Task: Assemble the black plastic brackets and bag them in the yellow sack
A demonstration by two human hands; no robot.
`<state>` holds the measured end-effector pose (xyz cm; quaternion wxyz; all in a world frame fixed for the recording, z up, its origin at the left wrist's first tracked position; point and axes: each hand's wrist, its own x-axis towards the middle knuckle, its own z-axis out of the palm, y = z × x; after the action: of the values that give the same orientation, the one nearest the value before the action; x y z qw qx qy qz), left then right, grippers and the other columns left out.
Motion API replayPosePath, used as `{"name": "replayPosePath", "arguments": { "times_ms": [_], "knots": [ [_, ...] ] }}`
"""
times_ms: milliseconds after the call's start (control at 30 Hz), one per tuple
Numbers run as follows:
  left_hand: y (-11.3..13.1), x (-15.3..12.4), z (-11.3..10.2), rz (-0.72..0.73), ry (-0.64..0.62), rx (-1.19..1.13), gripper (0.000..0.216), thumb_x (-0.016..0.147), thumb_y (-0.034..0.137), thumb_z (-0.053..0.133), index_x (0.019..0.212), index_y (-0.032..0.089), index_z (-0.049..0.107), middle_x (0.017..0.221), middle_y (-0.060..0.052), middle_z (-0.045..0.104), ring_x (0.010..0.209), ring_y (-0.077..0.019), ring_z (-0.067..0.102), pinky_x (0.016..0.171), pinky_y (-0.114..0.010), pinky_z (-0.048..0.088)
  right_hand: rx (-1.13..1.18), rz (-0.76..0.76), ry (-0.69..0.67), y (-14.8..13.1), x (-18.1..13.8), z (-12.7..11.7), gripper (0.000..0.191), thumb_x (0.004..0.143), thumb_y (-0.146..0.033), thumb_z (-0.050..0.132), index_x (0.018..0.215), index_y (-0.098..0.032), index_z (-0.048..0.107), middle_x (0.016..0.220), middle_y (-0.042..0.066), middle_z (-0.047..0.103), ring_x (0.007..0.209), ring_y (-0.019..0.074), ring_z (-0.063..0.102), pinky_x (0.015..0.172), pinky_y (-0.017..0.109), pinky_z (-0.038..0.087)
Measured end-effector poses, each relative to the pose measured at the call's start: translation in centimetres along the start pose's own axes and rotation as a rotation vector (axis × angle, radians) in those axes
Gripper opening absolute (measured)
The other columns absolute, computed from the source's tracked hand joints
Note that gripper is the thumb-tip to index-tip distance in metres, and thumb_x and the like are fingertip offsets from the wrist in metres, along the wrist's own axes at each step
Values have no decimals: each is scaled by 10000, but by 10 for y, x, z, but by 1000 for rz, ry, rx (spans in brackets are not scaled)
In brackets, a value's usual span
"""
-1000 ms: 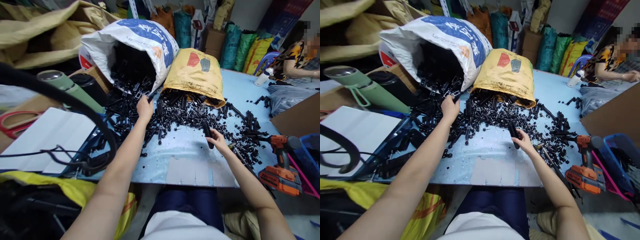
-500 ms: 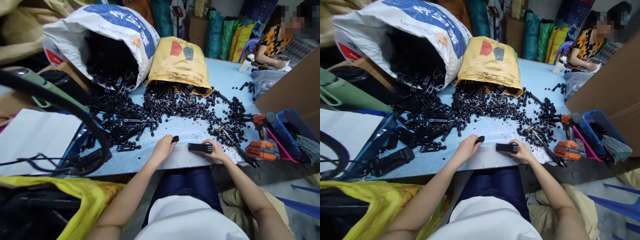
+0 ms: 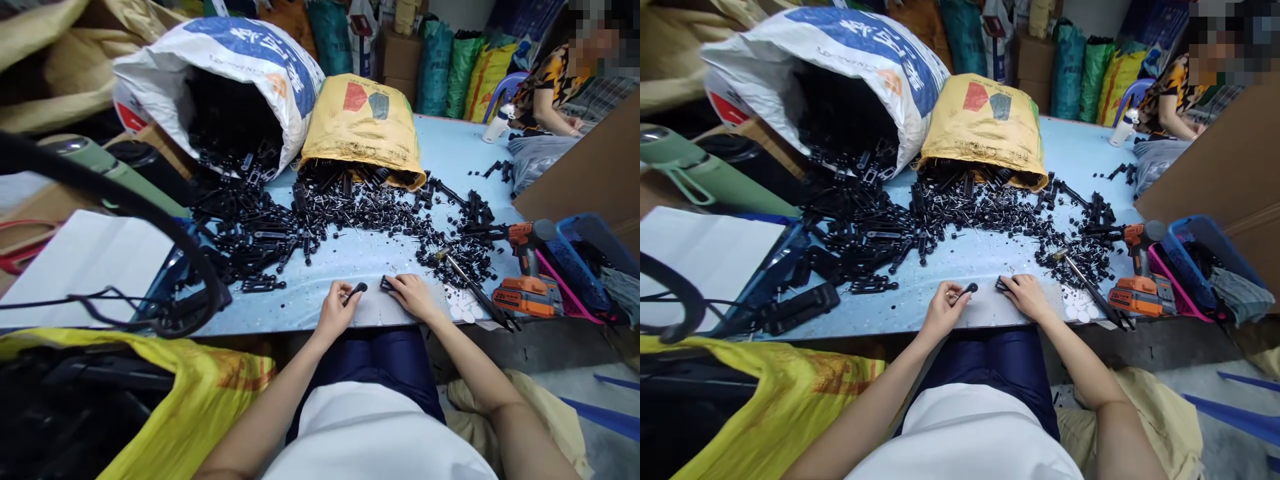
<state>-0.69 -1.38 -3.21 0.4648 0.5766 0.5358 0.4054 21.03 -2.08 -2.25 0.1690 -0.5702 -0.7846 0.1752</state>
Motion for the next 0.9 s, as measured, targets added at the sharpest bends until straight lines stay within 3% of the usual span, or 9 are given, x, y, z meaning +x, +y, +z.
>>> {"name": "replayPosePath", "arguments": {
  "times_ms": [133, 200, 267, 400, 533, 733, 900],
  "knots": [
    [11, -1, 15, -50, -103, -181, 444, 787, 425, 503, 1141, 158, 533, 839, -26, 594, 419, -47, 454, 413, -198, 370, 656, 198, 23, -24, 16, 13, 520, 881, -478, 371, 1336, -227, 368, 889, 60, 593, 692, 155, 592, 626, 310, 518],
    [16, 1, 17, -27, -121, -175, 443, 805, 414, 494, 1157, 152, 558, 857, -41, 613, 404, -47, 441, 405, -208, 376, 925, 267, -45, -32, 20, 15, 598, 859, -537, 374, 1357, -209, 337, 721, 12, 567, 549, 129, 555, 513, 270, 497],
    [19, 3, 17, 64, -89, -112, 396, 818, 381, 496, 1128, 157, 596, 869, -55, 635, 497, -84, 514, 479, -227, 435, 1040, 255, -85, -36, 22, 13, 636, 829, -578, 402, 1343, -203, 376, 671, -5, 550, 521, 118, 538, 500, 257, 491],
    [24, 5, 8, 288, -37, 94, 313, 835, 285, 489, 1087, 171, 634, 870, -67, 644, 800, -157, 589, 737, -276, 480, 906, 116, -68, -31, 23, 2, 573, 803, -567, 464, 1273, -241, 492, 838, 24, 587, 511, 86, 506, 542, 263, 500],
    [27, 2, 7, 381, -21, 208, 311, 863, 276, 462, 1110, 173, 621, 788, -47, 607, 748, -145, 574, 713, -261, 476, 674, -29, -33, -27, 22, -4, 492, 811, -487, 509, 1246, -257, 527, 887, 34, 591, 544, 91, 503, 637, 287, 505],
    [29, -2, 28, 450, 314, 175, 357, 919, 295, 361, 1160, 145, 578, 880, -88, 602, 796, -145, 570, 714, -267, 477, 682, -53, 126, -46, 23, 6, 511, 855, -487, 426, 1310, -258, 457, 855, 39, 549, 517, 99, 487, 590, 285, 499],
    [30, 9, 25, 490, 303, 179, 377, 924, 342, 339, 1124, 162, 602, 864, -85, 624, 802, -158, 573, 726, -294, 485, 671, -10, 171, -60, 24, 15, 537, 857, -493, 415, 1344, -267, 406, 860, 53, 542, 566, 132, 493, 622, 311, 497]
  ]
}}
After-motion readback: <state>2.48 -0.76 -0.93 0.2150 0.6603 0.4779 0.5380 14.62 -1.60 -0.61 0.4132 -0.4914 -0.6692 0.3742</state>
